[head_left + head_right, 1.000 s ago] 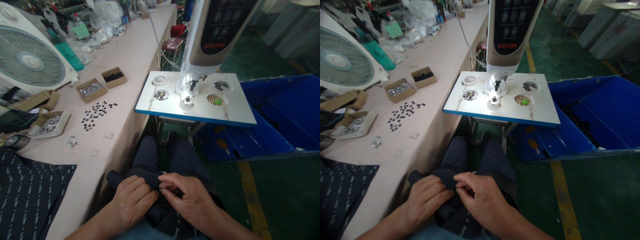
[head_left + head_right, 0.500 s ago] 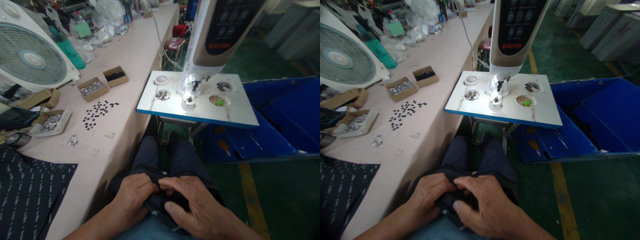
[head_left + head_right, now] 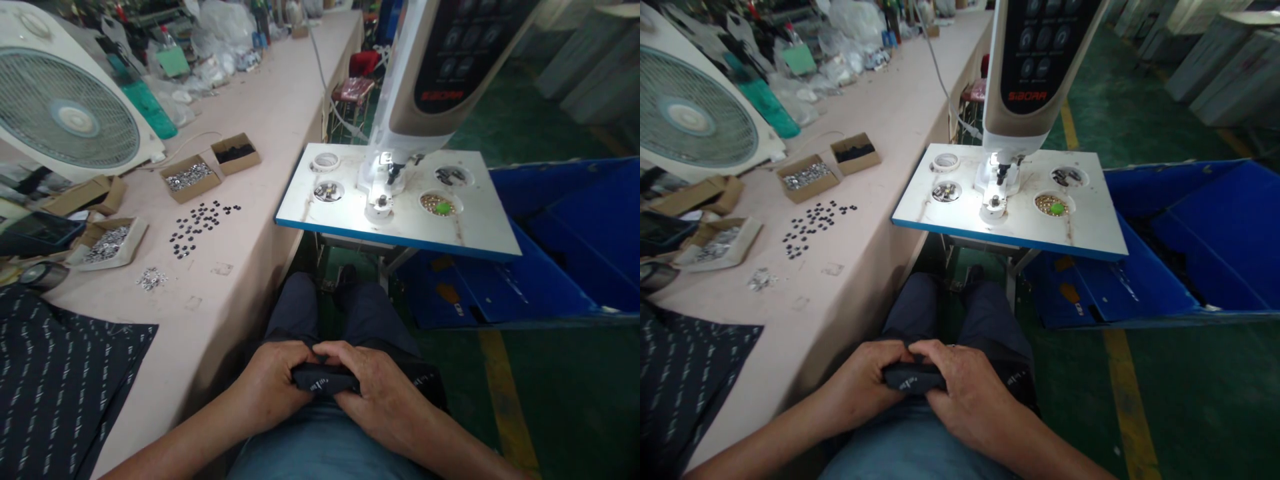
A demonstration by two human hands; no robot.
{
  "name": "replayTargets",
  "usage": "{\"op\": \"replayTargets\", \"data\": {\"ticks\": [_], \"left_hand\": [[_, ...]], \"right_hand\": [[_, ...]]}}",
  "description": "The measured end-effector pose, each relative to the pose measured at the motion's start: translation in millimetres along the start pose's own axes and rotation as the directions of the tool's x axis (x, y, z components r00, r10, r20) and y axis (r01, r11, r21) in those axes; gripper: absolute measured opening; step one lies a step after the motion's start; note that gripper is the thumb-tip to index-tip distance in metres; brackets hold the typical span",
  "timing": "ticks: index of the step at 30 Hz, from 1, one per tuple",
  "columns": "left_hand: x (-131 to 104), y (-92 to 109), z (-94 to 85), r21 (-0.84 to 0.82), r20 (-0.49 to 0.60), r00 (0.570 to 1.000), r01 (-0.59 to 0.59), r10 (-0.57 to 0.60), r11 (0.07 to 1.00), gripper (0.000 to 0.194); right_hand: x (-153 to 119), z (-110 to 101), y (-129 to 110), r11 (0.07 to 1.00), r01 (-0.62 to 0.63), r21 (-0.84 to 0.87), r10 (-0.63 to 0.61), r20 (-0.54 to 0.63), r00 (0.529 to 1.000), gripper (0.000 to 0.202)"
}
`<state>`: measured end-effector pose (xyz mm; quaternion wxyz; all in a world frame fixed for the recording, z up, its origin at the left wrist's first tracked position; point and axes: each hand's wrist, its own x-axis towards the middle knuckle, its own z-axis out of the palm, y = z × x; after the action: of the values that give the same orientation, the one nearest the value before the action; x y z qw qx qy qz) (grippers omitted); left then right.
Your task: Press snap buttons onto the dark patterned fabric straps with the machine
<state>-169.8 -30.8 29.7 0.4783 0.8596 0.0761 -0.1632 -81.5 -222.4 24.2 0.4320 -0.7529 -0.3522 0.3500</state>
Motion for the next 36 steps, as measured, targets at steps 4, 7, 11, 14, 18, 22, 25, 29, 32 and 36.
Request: {"op": "replayTargets", "data": {"ticks": [4,7,11,14,18,22,25,29,32,36], "left_hand": [[7,4,-8.7,-0.159,0.177,0.974,0.169,-0.141,0.973,0.007],[12,2,-13.6,-0.294,0.309,0.936,0.263,-0.169,0.919,0.021],[16,-1,-19.3,-0.391,0.427,0.892,0.329,-0.147,0.86,0.031],[18,0,-23.1,-0.412,0.471,0.867,0.378,-0.162,0.829,0.029],[19,2,-24.3,-0.418,0.496,0.851,0.409,-0.174,0.811,0.022],[17,0,-20.1,-0.419,0.487,0.846,0.444,-0.217,0.792,0.022],[17,-2,-15.0,-0.464,0.466,0.856,0.45,-0.221,0.763,0.022],[16,0,-6.7,-0.582,0.437,0.876,0.449,-0.205,0.678,0.025],[19,-1,2.8,-0.666,0.428,0.885,0.447,-0.184,0.598,0.032],[33,-16,18.1,-0.694,0.423,0.891,0.436,-0.164,0.573,0.043]], "right_hand": [[6,-6,-1,0.983,-0.075,0.165,0.07,0.038,0.997,0.055],[10,-10,-4,0.968,-0.095,0.232,0.079,0.077,0.994,0.052],[13,-13,-3,0.945,-0.148,0.292,0.119,0.115,0.986,0.051],[15,-14,-2,0.913,-0.191,0.36,0.147,0.146,0.978,0.05],[17,-14,3,0.85,-0.255,0.46,0.182,0.199,0.963,0.05],[18,-10,12,0.814,-0.298,0.499,0.211,0.224,0.952,0.05],[19,-10,17,0.809,-0.312,0.498,0.222,0.232,0.947,0.048],[21,-19,22,0.782,-0.335,0.525,0.221,0.269,0.938,0.049],[22,-29,28,0.772,-0.315,0.552,0.158,0.314,0.936,0.051],[29,-40,48,0.792,-0.305,0.528,0.089,0.394,0.915,0.06]]}}
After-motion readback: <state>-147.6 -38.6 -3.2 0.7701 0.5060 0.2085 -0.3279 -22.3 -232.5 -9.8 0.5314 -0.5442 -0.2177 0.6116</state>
